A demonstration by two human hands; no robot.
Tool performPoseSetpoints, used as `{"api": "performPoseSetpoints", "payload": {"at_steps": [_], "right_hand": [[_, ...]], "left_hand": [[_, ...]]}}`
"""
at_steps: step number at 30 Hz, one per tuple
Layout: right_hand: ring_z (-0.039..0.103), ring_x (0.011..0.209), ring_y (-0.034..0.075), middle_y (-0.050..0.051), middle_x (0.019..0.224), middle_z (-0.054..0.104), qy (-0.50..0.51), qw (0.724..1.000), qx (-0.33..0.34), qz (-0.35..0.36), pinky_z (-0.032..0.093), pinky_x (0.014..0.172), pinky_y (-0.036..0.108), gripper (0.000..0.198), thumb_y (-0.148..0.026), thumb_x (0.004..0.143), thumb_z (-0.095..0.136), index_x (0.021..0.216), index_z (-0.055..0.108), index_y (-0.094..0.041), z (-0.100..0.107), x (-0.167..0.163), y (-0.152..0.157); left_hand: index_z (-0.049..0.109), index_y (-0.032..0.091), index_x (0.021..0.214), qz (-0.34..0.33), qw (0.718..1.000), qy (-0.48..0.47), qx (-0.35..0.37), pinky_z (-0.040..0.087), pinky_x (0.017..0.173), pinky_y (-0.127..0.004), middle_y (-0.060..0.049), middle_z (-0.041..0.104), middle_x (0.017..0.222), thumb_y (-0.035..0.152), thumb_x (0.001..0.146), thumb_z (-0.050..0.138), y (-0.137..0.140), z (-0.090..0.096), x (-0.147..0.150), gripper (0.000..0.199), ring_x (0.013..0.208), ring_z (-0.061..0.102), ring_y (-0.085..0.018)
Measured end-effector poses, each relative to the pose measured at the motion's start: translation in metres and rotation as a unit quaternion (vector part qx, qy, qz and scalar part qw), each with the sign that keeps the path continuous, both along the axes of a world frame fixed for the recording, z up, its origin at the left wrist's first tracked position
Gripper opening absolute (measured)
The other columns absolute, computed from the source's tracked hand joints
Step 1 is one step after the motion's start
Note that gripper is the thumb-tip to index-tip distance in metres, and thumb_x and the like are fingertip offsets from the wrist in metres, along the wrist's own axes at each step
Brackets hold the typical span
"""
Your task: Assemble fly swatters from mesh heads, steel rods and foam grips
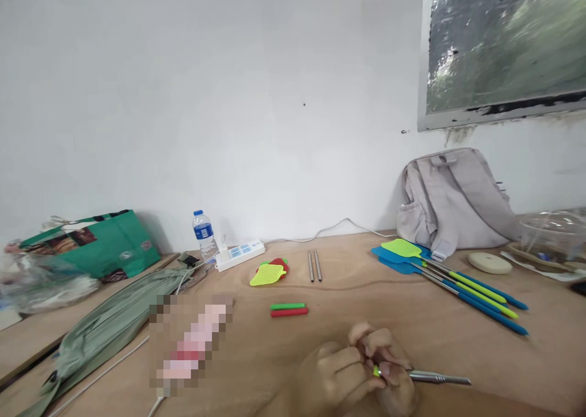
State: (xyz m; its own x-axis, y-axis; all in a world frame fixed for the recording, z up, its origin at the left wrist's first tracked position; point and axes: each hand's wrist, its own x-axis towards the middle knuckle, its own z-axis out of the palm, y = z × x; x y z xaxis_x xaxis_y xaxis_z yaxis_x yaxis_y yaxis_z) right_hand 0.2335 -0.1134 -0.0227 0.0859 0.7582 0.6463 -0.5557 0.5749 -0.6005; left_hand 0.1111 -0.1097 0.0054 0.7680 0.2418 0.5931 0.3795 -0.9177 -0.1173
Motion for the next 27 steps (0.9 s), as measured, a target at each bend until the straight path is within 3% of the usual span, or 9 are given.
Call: {"api": "performPoseSetpoints", "payload": {"at_steps": [4,8,11,13,14,16,19,22,27], "right_hand": [[0.038,0.051,0.012,0.001,0.067,0.046,-0.046,0.996,-0.067,0.026,0.028,0.043,0.024,0.019,-0.040,0.066,0.053,0.067,0.048,-0.022,0.000,-0.002,0.017],[0.037,0.041,0.008,-0.005,0.062,0.043,-0.145,0.965,-0.172,0.134,0.030,0.038,0.020,0.018,-0.034,0.069,0.051,0.082,0.043,-0.024,0.000,-0.006,0.032],[0.040,0.037,0.007,-0.005,0.064,0.046,-0.160,0.950,-0.192,0.189,0.034,0.037,0.021,0.020,-0.039,0.069,0.051,0.075,0.042,-0.022,0.004,-0.009,0.036],[0.045,0.041,0.008,-0.003,0.067,0.049,-0.129,0.958,-0.195,0.166,0.038,0.040,0.023,0.024,-0.043,0.069,0.051,0.075,0.044,-0.021,0.007,-0.008,0.037],[0.047,0.043,0.009,-0.003,0.068,0.050,-0.113,0.963,-0.201,0.139,0.039,0.042,0.023,0.026,-0.046,0.070,0.051,0.076,0.046,-0.020,0.007,-0.007,0.038],[0.049,0.043,0.008,-0.002,0.072,0.053,-0.099,0.967,-0.223,0.079,0.039,0.044,0.023,0.032,-0.052,0.072,0.048,0.080,0.047,-0.020,0.007,-0.003,0.041],[0.049,0.039,0.008,-0.001,0.078,0.056,-0.116,0.955,-0.271,0.040,0.036,0.040,0.022,0.042,-0.061,0.072,0.043,0.083,0.046,-0.021,0.005,0.003,0.049],[0.049,0.037,0.008,-0.002,0.074,0.055,-0.143,0.941,-0.302,0.052,0.034,0.036,0.020,0.043,-0.063,0.070,0.044,0.084,0.045,-0.022,0.003,0.004,0.054],[0.039,0.036,0.005,-0.009,0.057,0.044,-0.207,0.936,-0.282,0.046,0.028,0.034,0.016,0.035,-0.047,0.065,0.058,0.084,0.042,-0.023,0.000,0.001,0.055]], "left_hand": [[0.060,0.021,0.077,-0.007,0.996,-0.079,-0.028,0.048,0.060,-0.024,-0.001,0.066,0.071,0.026,0.088,0.039,0.019,-0.004,-0.006,0.023,0.068,0.062,-0.012],[0.058,0.018,0.070,0.031,0.991,-0.122,0.035,0.044,0.060,-0.026,-0.003,0.065,0.070,0.018,0.082,0.049,0.033,0.000,-0.014,0.015,0.064,0.059,-0.012],[0.054,0.018,0.066,0.041,0.989,-0.120,0.078,0.044,0.062,-0.029,-0.005,0.062,0.070,0.024,0.079,0.051,0.038,0.008,-0.027,0.015,0.068,0.056,-0.015],[0.052,0.018,0.067,0.060,0.988,-0.112,0.086,0.044,0.069,-0.034,-0.008,0.061,0.074,0.028,0.079,0.047,0.046,0.013,-0.046,0.016,0.078,0.055,-0.020],[0.051,0.018,0.068,0.098,0.985,-0.120,0.079,0.043,0.074,-0.037,-0.009,0.060,0.076,0.026,0.079,0.043,0.052,0.014,-0.058,0.017,0.081,0.054,-0.021],[0.052,0.019,0.071,0.246,0.956,-0.152,0.043,0.041,0.079,-0.040,-0.008,0.058,0.078,0.021,0.081,0.036,0.069,0.012,-0.086,0.018,0.082,0.053,-0.021],[0.053,0.018,0.077,0.444,0.878,-0.161,-0.082,0.042,0.082,-0.039,-0.009,0.058,0.086,0.027,0.078,0.039,0.100,0.000,-0.126,0.016,0.089,0.054,-0.023],[0.050,0.012,0.102,0.496,0.844,-0.174,-0.109,0.043,0.082,-0.042,-0.014,0.057,0.100,0.025,0.070,0.046,0.124,-0.011,-0.147,0.035,0.097,0.053,-0.028],[0.031,0.012,0.129,0.456,0.869,-0.095,-0.164,0.029,0.100,-0.038,-0.011,0.044,0.129,0.014,0.067,0.043,0.142,-0.014,-0.148,0.063,0.119,0.039,-0.023]]}}
